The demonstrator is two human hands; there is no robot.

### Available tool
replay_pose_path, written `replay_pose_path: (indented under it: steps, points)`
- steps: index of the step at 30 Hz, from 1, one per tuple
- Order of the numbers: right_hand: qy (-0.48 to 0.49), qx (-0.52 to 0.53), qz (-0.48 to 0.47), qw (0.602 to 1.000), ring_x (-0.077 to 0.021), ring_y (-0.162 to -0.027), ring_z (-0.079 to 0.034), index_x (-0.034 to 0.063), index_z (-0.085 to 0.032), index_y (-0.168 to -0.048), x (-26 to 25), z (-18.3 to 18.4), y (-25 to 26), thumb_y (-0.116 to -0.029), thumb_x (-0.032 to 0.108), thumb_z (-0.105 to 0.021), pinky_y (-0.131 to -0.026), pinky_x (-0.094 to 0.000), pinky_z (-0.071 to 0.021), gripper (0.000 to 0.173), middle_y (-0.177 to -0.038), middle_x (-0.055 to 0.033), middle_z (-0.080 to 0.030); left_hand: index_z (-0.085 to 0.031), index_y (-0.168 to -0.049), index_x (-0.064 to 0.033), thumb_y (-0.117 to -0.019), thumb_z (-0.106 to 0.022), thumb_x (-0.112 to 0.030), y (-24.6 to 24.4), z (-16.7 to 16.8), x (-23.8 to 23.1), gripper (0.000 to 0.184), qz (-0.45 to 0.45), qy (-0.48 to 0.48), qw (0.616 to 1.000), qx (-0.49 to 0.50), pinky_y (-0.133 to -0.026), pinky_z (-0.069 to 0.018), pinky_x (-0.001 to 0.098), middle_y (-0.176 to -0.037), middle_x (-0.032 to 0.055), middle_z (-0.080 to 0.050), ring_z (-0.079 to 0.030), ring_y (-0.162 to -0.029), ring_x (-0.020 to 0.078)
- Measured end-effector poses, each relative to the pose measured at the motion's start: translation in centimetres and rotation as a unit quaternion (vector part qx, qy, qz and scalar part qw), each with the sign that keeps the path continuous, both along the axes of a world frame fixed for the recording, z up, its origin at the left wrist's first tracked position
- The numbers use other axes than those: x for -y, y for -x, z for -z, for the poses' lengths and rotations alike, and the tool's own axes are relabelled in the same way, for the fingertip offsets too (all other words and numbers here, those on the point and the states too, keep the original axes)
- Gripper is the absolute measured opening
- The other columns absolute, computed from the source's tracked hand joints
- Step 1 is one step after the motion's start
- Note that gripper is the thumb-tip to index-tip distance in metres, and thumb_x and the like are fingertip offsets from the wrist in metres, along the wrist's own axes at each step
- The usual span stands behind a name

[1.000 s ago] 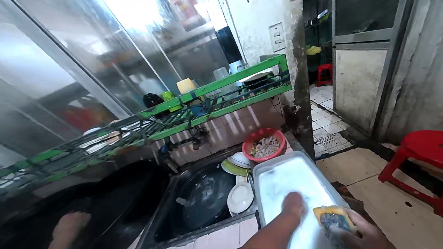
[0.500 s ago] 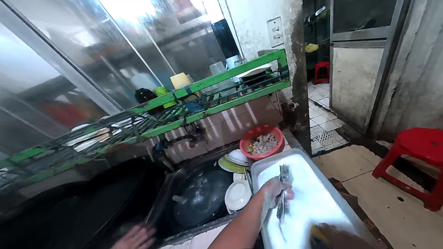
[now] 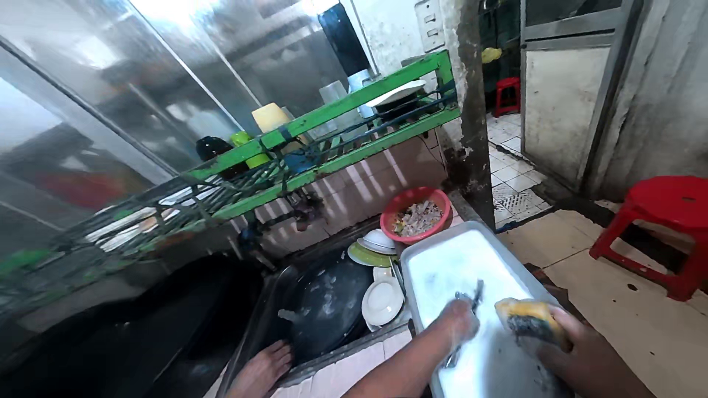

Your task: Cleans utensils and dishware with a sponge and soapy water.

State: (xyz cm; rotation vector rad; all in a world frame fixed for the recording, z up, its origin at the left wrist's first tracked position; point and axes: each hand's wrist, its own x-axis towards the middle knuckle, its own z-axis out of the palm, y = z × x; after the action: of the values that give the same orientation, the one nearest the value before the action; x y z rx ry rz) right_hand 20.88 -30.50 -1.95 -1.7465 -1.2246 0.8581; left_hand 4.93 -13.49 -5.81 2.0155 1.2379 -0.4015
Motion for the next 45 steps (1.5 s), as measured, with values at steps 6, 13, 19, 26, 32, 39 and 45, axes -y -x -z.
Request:
replay_pose_path:
  steps: [6, 13, 19, 26, 32, 39, 45]
  points:
    - [-0.072, -0.034, 0.068, 0.994, -0.0302, -0.107, -0.069, -0.0036, -0.057, -0.137, 0.1, 0.9, 0.0, -0.0823, 0.031, -0.075, -0.094, -0.0536, -0.0546, 0.067, -0.118, -0.0220, -0.070, -0.065, -0.128, 0.0012, -0.0978, -0.062, -0.013, 0.0, 0.3, 3.5, 0.033, 0.217, -0.004, 0.976, -0.003, -0.106, -0.0446, 0.0609, -0.129, 0.0265, -0.063, -0.059, -0.124, 0.0426]
    - [-0.067, -0.064, 0.082, 0.992, -0.0226, -0.109, -0.069, 0.0031, -0.058, -0.138, -0.1, 1.0, 0.2, -0.0824, 0.036, -0.076, -0.096, -0.0476, -0.0554, 0.067, -0.121, -0.0152, -0.070, -0.063, -0.125, 0.0016, -0.0974, -0.061, -0.015, -0.4, -0.4, 4.2, 0.033, 0.249, 0.024, 0.966, -0.061, -0.097, -0.0474, 0.0649, -0.120, 0.0265, -0.066, -0.063, -0.116, 0.0438]
    - [-0.066, -0.085, 0.081, 0.991, -0.0208, -0.106, -0.069, 0.0037, -0.058, -0.138, -0.1, 0.7, 0.3, -0.0813, 0.035, -0.075, -0.092, -0.0462, -0.0567, 0.067, -0.118, -0.0138, -0.070, -0.064, -0.124, 0.0086, -0.0976, -0.063, -0.010, -1.4, -0.8, 5.9, 0.032, 0.204, 0.065, 0.972, 0.093, -0.105, -0.0463, 0.0547, -0.122, 0.0294, -0.065, -0.062, -0.118, 0.0410]
    - [-0.070, -0.087, 0.090, 0.990, -0.0200, -0.106, -0.069, 0.0033, -0.058, -0.138, -0.1, 0.9, 0.3, -0.0793, 0.040, -0.075, -0.093, -0.0459, -0.0564, 0.072, -0.117, -0.0135, -0.071, -0.054, -0.134, 0.0143, -0.1062, -0.051, -0.011, -2.3, -10.8, 8.9, 0.037, 0.173, 0.135, 0.975, 0.037, -0.109, -0.0434, 0.0448, -0.135, 0.0311, -0.058, -0.058, -0.127, 0.0366]
    - [-0.072, -0.097, 0.097, 0.988, -0.0168, -0.109, -0.069, 0.0057, -0.058, -0.139, -0.1, 1.1, 0.3, -0.0785, 0.043, -0.076, -0.094, -0.0423, -0.0569, 0.074, -0.121, -0.0107, -0.070, -0.055, -0.136, 0.0100, -0.1058, -0.055, -0.029, -4.8, -3.6, 8.3, 0.049, 0.242, 0.107, 0.962, -0.074, -0.110, -0.0403, 0.0581, -0.135, 0.0303, -0.059, -0.057, -0.128, 0.0429]
    - [-0.159, -0.128, 0.114, 0.972, -0.0090, -0.099, -0.073, 0.0021, -0.061, -0.134, -0.9, 4.1, 0.1, -0.0794, 0.042, -0.079, -0.087, -0.0321, -0.0624, 0.070, -0.113, -0.0036, -0.075, -0.065, -0.125, 0.0049, -0.1003, -0.065, -0.024, -4.2, -3.4, 6.1, 0.038, 0.166, 0.162, 0.969, -0.086, -0.099, -0.0478, 0.0526, -0.124, 0.0239, -0.065, -0.063, -0.112, 0.0330]
    - [-0.081, -0.122, 0.123, 0.982, -0.0100, -0.101, -0.071, 0.0052, -0.058, -0.137, -0.5, 1.3, 0.3, -0.0752, 0.045, -0.076, -0.088, -0.0364, -0.0600, 0.076, -0.113, -0.0051, -0.073, -0.062, -0.126, 0.0090, -0.1036, -0.059, -0.017, -3.1, -8.2, 6.5, 0.034, 0.182, 0.171, 0.965, -0.077, -0.101, -0.0461, 0.0471, -0.128, 0.0243, -0.063, -0.061, -0.115, 0.0302]
